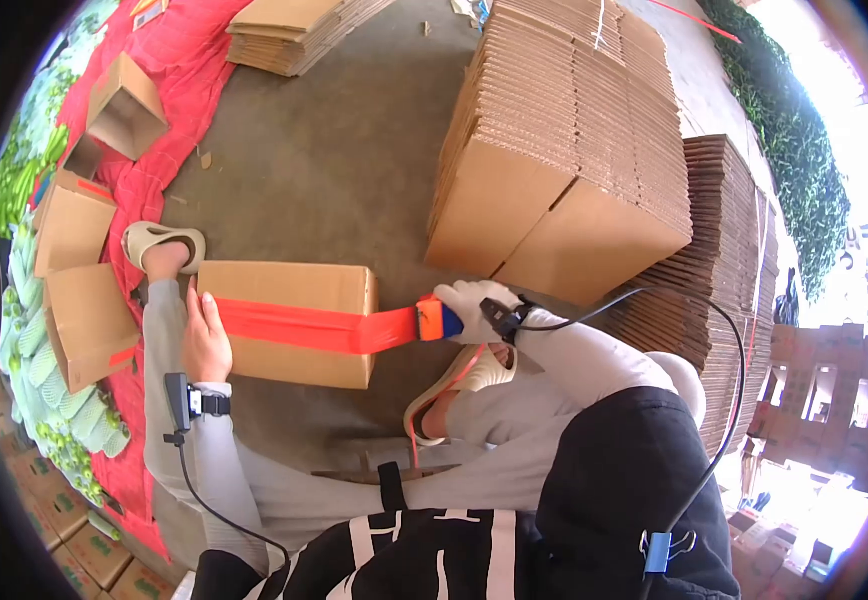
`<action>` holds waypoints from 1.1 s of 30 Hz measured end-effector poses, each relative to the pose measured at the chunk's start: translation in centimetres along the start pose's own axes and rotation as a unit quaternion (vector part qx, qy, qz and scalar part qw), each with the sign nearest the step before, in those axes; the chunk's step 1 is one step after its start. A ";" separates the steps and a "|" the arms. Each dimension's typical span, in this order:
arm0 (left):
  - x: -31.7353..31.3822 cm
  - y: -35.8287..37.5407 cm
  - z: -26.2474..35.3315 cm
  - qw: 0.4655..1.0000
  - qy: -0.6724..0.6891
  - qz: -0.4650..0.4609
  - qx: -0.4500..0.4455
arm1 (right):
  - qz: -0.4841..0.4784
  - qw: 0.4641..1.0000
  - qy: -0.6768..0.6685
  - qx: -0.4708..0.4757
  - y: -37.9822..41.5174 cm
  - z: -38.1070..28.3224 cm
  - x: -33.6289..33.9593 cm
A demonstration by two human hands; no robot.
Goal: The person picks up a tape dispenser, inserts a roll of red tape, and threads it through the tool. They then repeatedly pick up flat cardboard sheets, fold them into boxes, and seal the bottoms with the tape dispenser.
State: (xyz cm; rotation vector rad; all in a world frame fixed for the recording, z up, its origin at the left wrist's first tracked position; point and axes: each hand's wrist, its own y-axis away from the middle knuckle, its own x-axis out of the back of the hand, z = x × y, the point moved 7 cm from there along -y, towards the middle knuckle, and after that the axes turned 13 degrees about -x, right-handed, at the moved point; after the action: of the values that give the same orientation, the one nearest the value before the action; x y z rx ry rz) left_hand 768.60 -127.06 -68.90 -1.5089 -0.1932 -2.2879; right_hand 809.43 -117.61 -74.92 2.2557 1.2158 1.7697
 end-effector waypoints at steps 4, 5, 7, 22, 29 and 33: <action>0.9 0.0 0.5 0.997 -0.032 -0.040 0.051 | 0.013 0.999 0.026 -0.018 1.0 2.8 -0.5; 0.8 -0.1 0.1 0.997 -0.029 -0.042 0.054 | 0.019 0.998 0.049 -0.020 1.1 3.2 -0.2; 0.5 0.1 0.0 0.999 -0.017 -0.024 0.046 | -0.031 0.988 0.128 -0.078 0.6 3.9 -0.5; 1.4 0.2 0.4 0.998 0.001 0.003 0.056 | -0.072 0.985 0.154 -0.035 -7.5 -6.6 -5.3; 4.3 4.2 -4.9 0.972 0.131 0.166 0.104 | -0.060 0.975 0.124 -0.172 -3.5 -12.0 2.0; 16.2 5.1 -6.9 0.869 0.191 0.455 0.036 | 0.147 0.965 -0.147 -0.158 -3.5 -21.4 11.9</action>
State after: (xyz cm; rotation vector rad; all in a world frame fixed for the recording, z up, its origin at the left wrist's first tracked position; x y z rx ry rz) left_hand 759.16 -137.90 -57.55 -0.7872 0.4517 -1.6904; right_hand 790.25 -117.32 -59.35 2.4748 0.5260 1.4947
